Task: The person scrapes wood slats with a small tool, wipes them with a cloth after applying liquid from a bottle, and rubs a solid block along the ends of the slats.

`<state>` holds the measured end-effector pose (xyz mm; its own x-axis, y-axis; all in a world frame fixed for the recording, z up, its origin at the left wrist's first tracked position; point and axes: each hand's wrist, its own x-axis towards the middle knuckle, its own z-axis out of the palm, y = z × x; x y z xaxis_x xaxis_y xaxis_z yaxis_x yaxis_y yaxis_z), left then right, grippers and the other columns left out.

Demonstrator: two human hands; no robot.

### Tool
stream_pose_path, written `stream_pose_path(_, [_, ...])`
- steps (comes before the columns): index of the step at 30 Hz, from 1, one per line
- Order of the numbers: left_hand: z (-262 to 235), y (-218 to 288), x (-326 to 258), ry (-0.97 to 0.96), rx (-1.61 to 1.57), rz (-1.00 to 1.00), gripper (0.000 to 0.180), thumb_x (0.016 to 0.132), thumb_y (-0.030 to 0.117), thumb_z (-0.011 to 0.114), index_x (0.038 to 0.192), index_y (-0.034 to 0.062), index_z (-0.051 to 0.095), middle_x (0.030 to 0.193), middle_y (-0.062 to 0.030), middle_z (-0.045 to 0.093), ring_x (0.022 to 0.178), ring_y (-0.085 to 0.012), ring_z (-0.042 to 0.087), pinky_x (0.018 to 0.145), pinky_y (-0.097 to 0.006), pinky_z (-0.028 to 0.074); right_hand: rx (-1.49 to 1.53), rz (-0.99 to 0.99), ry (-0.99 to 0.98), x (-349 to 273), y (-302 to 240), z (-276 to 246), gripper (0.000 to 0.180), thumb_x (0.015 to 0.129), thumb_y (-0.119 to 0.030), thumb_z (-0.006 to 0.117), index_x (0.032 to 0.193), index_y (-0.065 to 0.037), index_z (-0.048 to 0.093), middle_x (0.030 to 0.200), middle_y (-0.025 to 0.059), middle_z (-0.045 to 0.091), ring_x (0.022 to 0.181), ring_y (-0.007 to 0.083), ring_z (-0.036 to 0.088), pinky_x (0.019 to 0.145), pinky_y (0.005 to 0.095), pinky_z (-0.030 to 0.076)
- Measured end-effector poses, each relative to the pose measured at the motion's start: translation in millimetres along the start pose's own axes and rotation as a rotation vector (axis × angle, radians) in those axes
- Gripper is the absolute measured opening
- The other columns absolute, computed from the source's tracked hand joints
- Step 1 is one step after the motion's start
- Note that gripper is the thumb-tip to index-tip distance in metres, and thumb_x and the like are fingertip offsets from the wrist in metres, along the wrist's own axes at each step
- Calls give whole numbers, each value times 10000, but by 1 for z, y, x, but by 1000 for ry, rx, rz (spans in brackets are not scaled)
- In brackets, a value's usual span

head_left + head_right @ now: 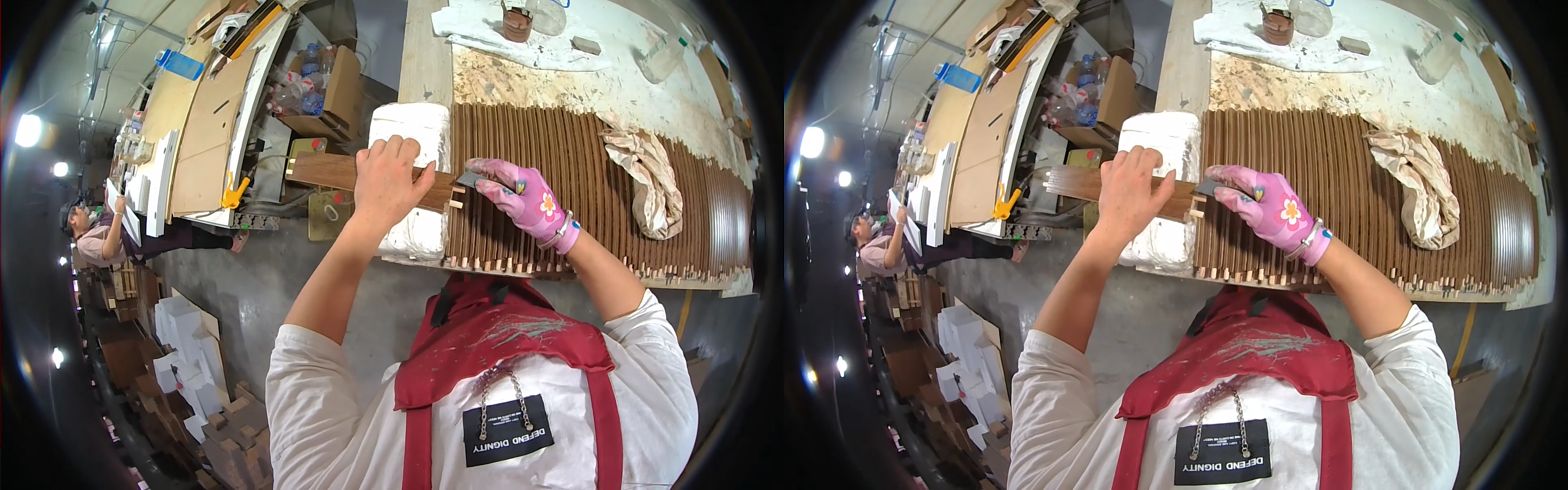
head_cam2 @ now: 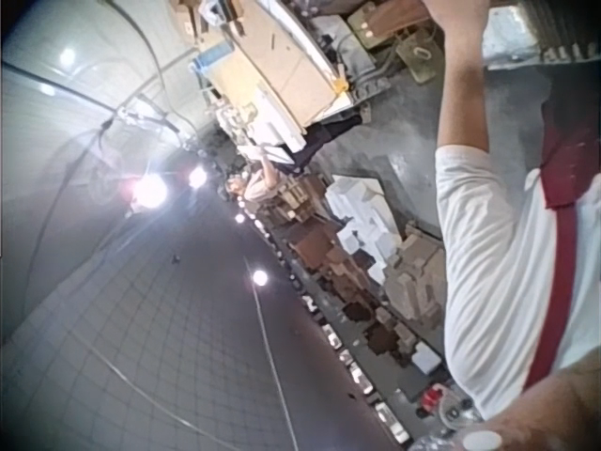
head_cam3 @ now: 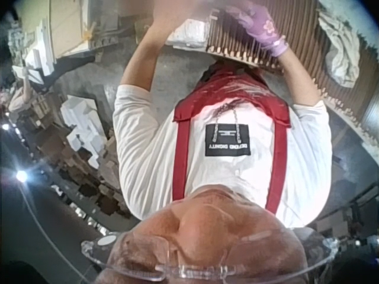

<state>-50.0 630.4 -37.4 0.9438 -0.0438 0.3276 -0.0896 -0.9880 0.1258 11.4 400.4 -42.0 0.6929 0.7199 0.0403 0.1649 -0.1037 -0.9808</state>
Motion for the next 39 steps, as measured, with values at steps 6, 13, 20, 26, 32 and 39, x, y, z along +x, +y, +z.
stream_pose_path(6, [-1,1,0,-1,-45,3,153,837,230,621,915,110,566,888,-49,563,860,-263,525,763,-401,356,456,193,84,-5,15,15,273,929,-241,598,1074,-10,615,749,-45,519,629,20,432,557,197,370])
stream_pose_path(13, [-1,3,1,15,-32,-14,118,856,218,592,904,111,576,874,-53,561,856,-263,525,755,-402,353,-121,-15,172,-8,5,12,309,930,-299,569,1050,-21,624,736,122,619,610,210,594,609,326,463])
stream_pose_path(20, [-5,-4,3,-16,-101,65,116,853,207,594,896,102,569,857,-55,547,837,-265,520,758,-399,357,-238,-90,-1,11,1,-5,315,932,-306,551,1027,-13,614,755,184,620,660,301,615,645,362,479])
stream_pose_path(26, [-8,-25,2,-139,-284,198,151,853,234,612,837,89,574,849,-79,524,814,-275,501,804,-404,364,-90,-110,-231,20,0,2,299,944,-305,557,981,-10,583,658,86,545,601,172,548,587,309,441])
stream_pose_path(32, [-18,-18,-6,72,-4,310,257,823,300,671,938,76,621,1027,-65,555,1003,-287,512,897,-438,352,-159,54,-369,21,-12,4,281,958,-285,537,977,-7,571,648,82,529,580,176,510,586,310,437])
stream_pose_path(39, [-2,-23,-13,13,-473,-361,627,821,310,680,1325,58,405,1468,-259,222,1323,-447,317,1078,-446,316,-184,-79,-469,21,-10,18,153,927,-121,501,1026,-17,554,742,154,592,676,328,601,643,372,474])
